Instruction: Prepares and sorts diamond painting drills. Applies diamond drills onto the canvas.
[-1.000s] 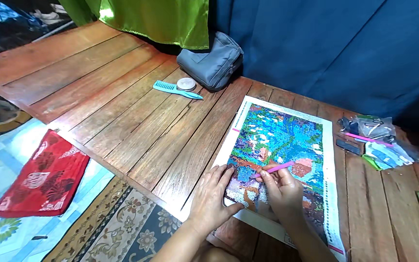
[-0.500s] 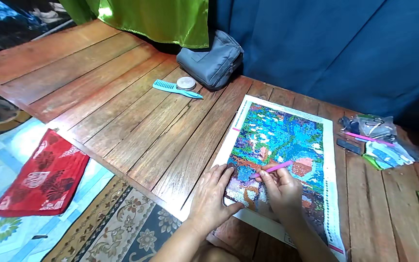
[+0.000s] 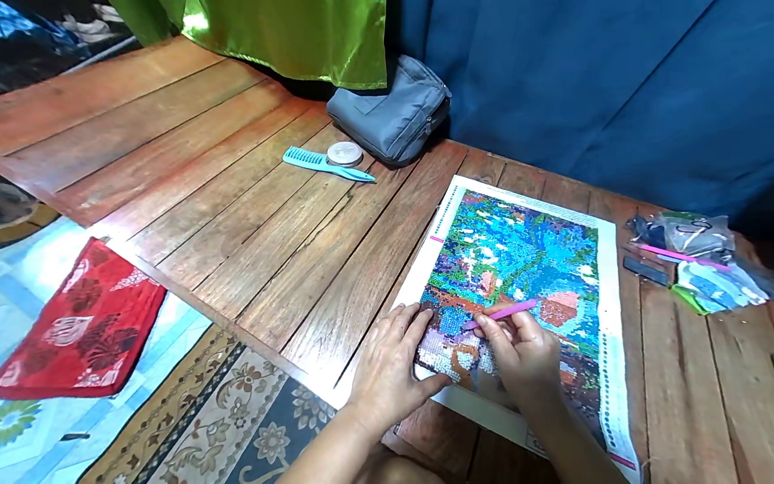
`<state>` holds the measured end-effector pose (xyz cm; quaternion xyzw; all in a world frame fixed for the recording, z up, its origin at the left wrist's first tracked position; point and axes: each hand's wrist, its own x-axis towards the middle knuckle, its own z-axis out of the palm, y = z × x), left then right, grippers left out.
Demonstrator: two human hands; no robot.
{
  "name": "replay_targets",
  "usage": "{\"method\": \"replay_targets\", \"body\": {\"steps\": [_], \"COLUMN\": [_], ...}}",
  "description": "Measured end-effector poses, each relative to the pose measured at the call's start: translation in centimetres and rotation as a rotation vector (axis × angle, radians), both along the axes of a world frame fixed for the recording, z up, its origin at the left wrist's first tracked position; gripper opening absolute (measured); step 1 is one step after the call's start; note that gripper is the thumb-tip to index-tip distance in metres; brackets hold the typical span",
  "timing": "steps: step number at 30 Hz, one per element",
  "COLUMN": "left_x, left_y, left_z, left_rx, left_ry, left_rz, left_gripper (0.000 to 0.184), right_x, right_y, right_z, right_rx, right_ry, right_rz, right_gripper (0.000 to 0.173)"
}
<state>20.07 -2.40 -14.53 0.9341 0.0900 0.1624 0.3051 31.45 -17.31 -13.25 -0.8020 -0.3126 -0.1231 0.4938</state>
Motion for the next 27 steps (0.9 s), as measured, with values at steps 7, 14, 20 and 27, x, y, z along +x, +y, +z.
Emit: {"method": "replay_targets", "body": {"steps": [7, 14, 20, 27], "left_x": [0.05, -0.01, 0.02, 0.02], "left_y": [-0.02, -0.02, -0.01, -0.02], "left_z": [0.01, 0.03, 0.05, 0.17], "left_rx": [-0.003, -0.002, -0.012, -0.011], "left_ry": [0.0, 0.0, -0.001, 0.013], "left_rz": [0.003, 0.001, -0.004, -0.004], "left_gripper": [0.085, 0.086, 0.086, 0.085], "right_x": [0.11, -0.06, -0.07, -0.08], "right_y": [-0.13, 0.0, 0.05, 0.08], "right_z": [0.38, -0.03, -0.13, -0.14], "right_rx": [0.073, 0.069, 0.063, 0.057], "right_ry": [0.062, 0.055, 0.038, 0.014], "right_rz": [-0.034, -0.017, 0.005, 0.016], "right_gripper": [0.016, 0.017, 0.016, 0.017]}}
